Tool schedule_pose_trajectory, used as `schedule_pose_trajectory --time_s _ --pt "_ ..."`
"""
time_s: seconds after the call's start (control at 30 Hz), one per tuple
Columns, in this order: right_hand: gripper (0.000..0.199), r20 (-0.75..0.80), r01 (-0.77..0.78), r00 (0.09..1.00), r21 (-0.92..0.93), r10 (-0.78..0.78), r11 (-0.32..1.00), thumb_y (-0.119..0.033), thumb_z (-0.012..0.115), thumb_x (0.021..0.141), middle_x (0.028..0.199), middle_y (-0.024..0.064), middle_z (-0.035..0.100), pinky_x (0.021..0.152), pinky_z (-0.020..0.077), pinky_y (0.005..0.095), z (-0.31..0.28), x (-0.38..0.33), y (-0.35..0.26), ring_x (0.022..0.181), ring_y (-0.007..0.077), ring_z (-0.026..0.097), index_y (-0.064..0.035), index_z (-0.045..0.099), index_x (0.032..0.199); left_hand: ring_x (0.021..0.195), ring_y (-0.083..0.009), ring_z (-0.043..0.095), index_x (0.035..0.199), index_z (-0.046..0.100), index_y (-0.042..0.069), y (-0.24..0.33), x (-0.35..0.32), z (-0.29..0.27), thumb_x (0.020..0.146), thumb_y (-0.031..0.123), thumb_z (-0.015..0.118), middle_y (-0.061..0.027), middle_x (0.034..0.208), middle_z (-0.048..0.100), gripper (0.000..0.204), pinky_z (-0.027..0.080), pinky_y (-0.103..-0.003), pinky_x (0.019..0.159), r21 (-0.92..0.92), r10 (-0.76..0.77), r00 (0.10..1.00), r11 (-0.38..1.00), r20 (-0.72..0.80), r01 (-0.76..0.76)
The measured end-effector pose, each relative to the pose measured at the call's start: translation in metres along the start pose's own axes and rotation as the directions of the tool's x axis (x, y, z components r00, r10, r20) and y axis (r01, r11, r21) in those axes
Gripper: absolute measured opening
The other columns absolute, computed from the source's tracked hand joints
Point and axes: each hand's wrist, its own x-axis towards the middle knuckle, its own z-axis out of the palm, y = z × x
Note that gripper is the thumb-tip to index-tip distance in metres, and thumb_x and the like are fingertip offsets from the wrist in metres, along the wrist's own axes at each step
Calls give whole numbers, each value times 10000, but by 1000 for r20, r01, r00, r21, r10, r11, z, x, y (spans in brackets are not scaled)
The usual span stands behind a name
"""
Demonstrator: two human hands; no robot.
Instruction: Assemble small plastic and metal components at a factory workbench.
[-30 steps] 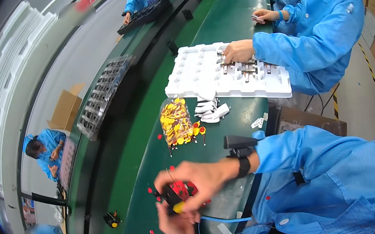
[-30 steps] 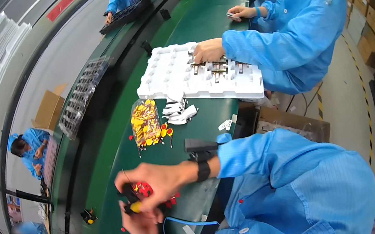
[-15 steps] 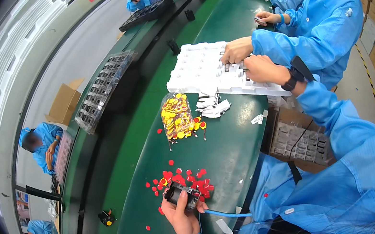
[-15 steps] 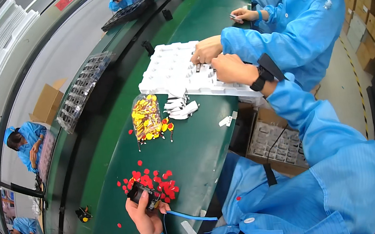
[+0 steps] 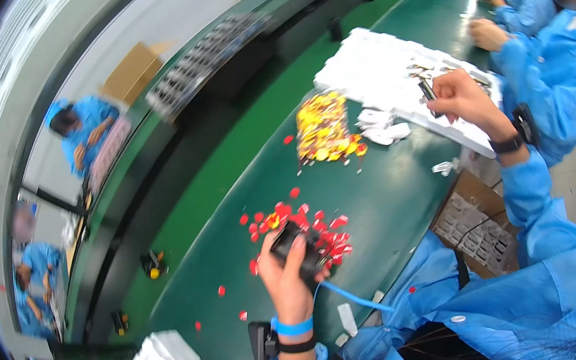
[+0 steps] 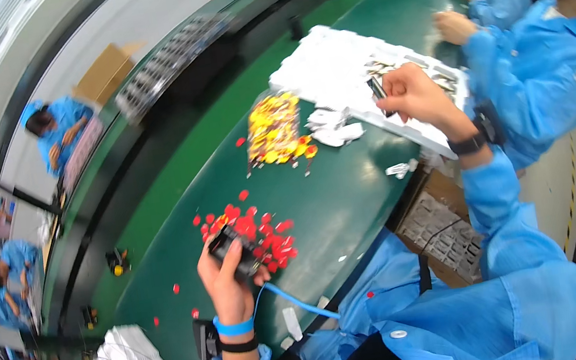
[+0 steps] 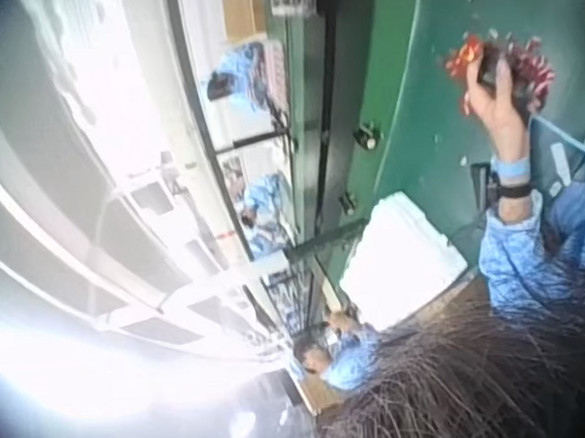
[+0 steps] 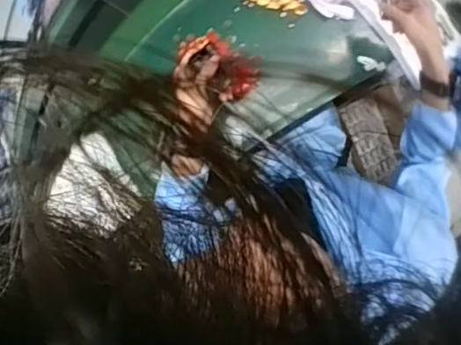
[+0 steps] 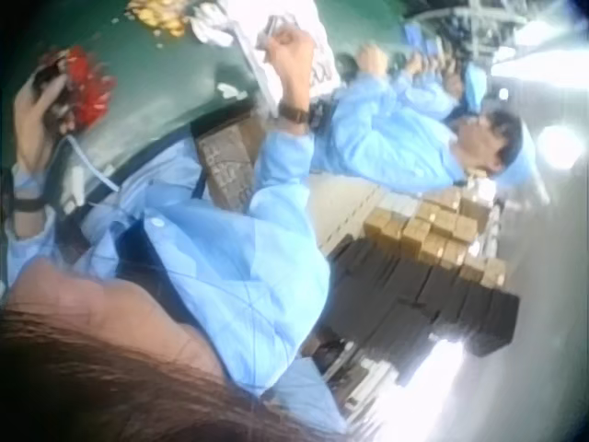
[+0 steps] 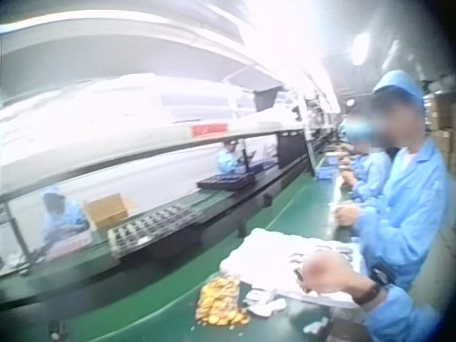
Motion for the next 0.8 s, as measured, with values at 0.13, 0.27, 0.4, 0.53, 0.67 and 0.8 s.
schedule_pose_trajectory --time_s 0.13,0.27,0.4,0.53,0.67,0.8 --pt "187 257 26 961 275 -100 961 -95 718 876 632 33 623 506 458 221 82 -44 -66 571 80 619 9 609 764 539 -130 611 1043 558 30 -7 2 -3 934 133 665 -49 793 615 184 463 -246 409 102 51 999 994 -10 -49" --pt "211 382 248 826 413 -414 876 -109 705 890 656 30 600 517 449 235 148 -49 -88 573 77 590 8 579 768 596 -52 581 961 547 35 -11 4 -5 930 137 664 -1 762 593 158 449 -212 418 251 136 990 960 -45 -121" --pt "232 411 392 756 339 -510 855 -96 698 871 595 52 535 487 402 263 180 -36 -103 527 90 531 2 535 738 679 -80 605 914 552 15 -13 7 -13 911 143 685 -35 745 631 184 480 -279 574 471 299 952 850 -63 -236" --pt "256 450 428 725 297 -521 854 -91 690 852 558 65 483 465 359 290 197 -24 -106 496 119 497 -5 497 708 667 -70 531 885 549 12 -10 5 -9 889 121 691 -22 746 591 179 435 -250 583 522 410 909 792 -70 -317" --pt "261 474 446 691 313 -545 838 -104 696 845 561 65 471 456 340 306 208 -7 -103 481 125 473 -5 498 707 675 -185 639 923 541 -1 -8 4 -10 884 121 685 -126 762 658 192 492 -336 632 550 418 904 777 -87 -306" --pt "289 597 297 637 393 -487 870 -136 689 893 577 24 500 465 389 257 211 0 -102 505 87 522 -20 498 710 673 -168 631 920 538 -2 -10 6 -16 886 115 679 -124 755 652 186 487 -331 621 535 425 900 785 -99 -312"
